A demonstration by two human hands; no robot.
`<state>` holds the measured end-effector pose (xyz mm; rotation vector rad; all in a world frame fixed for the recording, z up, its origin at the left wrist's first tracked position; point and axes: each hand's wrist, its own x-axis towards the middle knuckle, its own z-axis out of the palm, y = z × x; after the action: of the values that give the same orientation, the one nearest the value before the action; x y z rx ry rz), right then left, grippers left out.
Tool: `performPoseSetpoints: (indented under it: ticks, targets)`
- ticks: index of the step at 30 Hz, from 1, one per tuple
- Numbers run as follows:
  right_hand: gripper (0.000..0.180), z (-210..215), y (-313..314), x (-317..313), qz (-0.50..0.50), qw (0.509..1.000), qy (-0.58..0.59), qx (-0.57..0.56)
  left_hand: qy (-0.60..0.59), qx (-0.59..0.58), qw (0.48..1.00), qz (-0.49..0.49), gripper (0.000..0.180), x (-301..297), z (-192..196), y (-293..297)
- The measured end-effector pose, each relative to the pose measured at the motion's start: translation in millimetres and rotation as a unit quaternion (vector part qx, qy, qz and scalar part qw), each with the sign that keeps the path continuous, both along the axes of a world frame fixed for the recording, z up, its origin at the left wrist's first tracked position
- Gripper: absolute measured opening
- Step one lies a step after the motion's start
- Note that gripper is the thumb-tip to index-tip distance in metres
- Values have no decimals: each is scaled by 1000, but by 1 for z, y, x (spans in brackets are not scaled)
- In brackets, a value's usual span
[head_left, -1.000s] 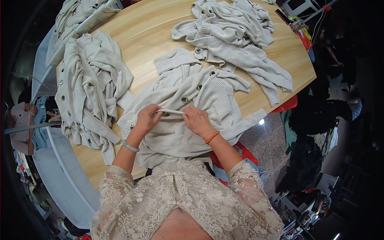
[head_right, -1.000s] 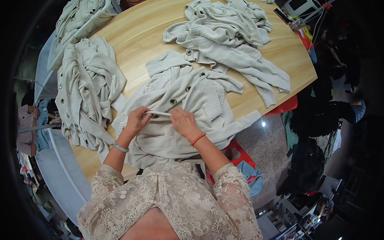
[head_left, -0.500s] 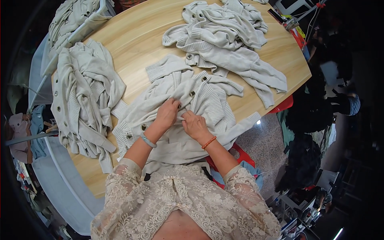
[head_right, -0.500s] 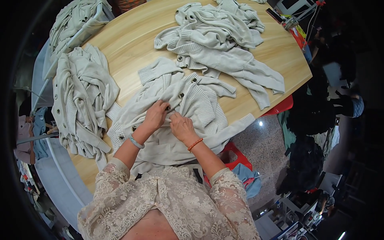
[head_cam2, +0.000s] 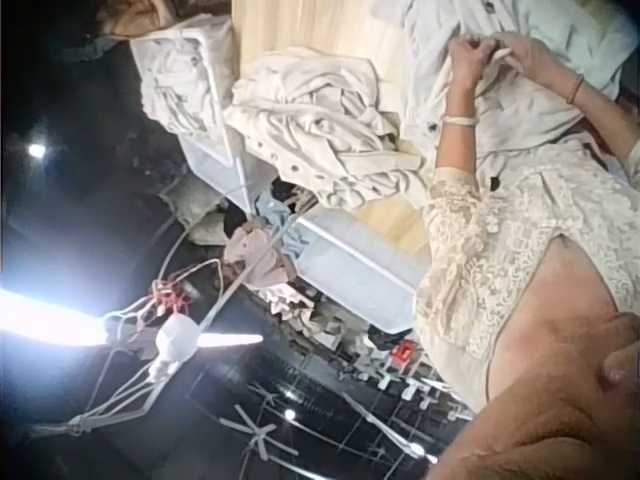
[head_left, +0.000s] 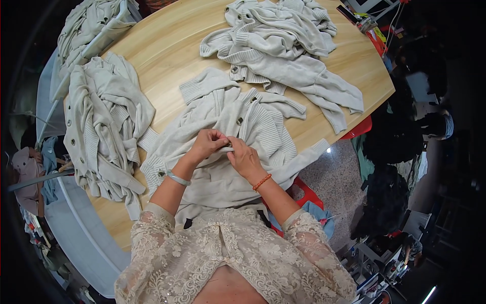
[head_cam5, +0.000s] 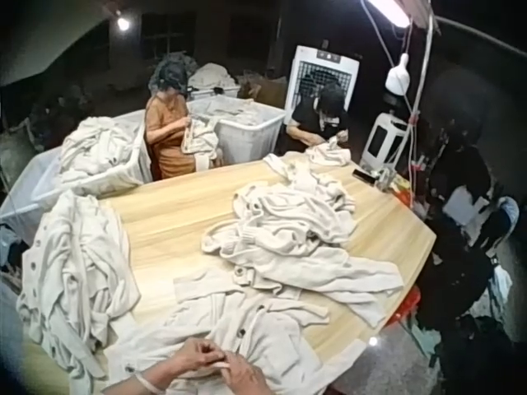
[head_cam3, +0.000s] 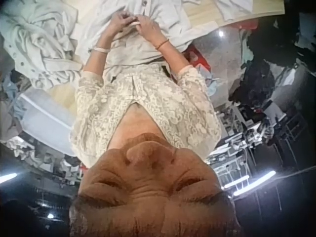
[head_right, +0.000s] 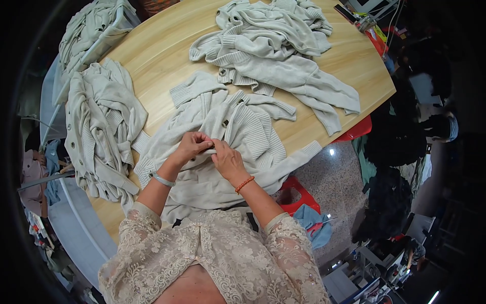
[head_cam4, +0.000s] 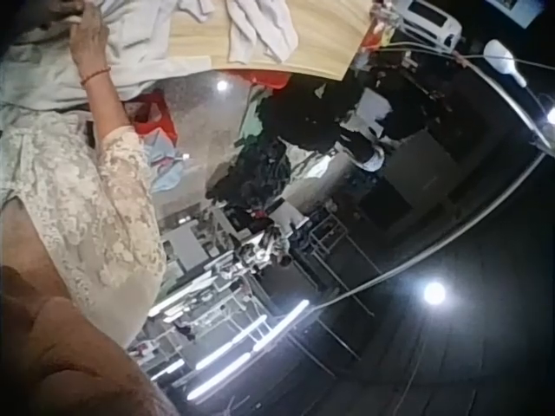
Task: Inspecting and trimming loose threads from white knit cardigans at a workshop table.
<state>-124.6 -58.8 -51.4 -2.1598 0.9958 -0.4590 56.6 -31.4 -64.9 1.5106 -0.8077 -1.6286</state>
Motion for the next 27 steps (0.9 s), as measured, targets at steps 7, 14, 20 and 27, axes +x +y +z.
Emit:
performPoseSetpoints:
  ticks: [7, 14, 20, 27]
  targets:
    - [36, -7, -9, -13, 50, 998, 33, 17, -130, -183, 973, -58, 24, -12, 10, 21]
    - [22, -8, -20, -12, 102, 992, 12, 75, -223, -123, 966, -43, 16, -13, 0, 30]
    - [21, -3, -21, -10, 101, 994, -5, 36, -132, -127, 983, -22, 15, -7, -11, 31]
    - [13, 21, -19, -19, 91, 991, 94, 0, -204, -146, 968, -30, 12, 9, 7, 32]
